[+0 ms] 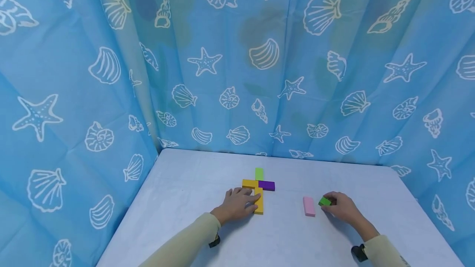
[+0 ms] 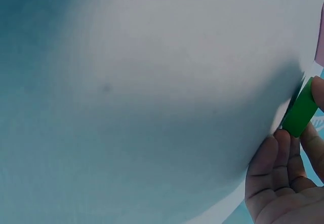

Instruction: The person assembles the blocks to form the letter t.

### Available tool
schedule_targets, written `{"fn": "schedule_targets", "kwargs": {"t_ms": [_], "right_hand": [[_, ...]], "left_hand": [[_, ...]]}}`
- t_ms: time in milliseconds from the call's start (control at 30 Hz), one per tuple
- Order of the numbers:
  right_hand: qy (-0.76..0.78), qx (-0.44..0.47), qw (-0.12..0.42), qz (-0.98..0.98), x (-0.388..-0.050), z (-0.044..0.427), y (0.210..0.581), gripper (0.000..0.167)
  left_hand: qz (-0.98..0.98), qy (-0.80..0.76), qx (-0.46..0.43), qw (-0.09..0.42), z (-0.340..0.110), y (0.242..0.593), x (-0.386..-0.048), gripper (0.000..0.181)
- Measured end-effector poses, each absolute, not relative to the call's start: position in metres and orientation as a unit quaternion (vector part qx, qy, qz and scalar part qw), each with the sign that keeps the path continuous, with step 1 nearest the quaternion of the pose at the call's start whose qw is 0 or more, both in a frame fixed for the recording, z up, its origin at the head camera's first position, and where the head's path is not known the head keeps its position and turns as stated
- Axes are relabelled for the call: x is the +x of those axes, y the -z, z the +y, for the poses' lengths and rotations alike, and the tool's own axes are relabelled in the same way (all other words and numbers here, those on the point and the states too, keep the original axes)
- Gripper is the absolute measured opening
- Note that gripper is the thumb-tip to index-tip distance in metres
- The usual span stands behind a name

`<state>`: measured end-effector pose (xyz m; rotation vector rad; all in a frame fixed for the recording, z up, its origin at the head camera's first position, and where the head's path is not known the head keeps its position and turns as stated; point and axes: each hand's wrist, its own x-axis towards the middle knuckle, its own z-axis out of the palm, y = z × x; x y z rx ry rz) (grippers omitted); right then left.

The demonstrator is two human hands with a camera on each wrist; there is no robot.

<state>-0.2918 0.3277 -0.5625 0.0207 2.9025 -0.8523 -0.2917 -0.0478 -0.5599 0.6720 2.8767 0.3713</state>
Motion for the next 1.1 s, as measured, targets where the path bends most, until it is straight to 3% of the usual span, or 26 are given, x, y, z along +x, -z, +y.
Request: {"fn": "schedule_targets", "kwargs": {"t_ms": [267, 1100], "right_hand": [[0.284, 0.003, 0.06, 0.957, -0.278, 0.325, 0.559, 0.045], [0.325, -0.08, 0.028, 0.942, -0.271, 0.265, 0.538, 0.039]], "left_hand": [[0.958, -0.136, 0.229, 0.103, -0.047, 0.569, -0.287, 0.048], [0.962, -0.123, 0.229, 0.083, -0.048, 0.562, -0.294, 0.048]]}}
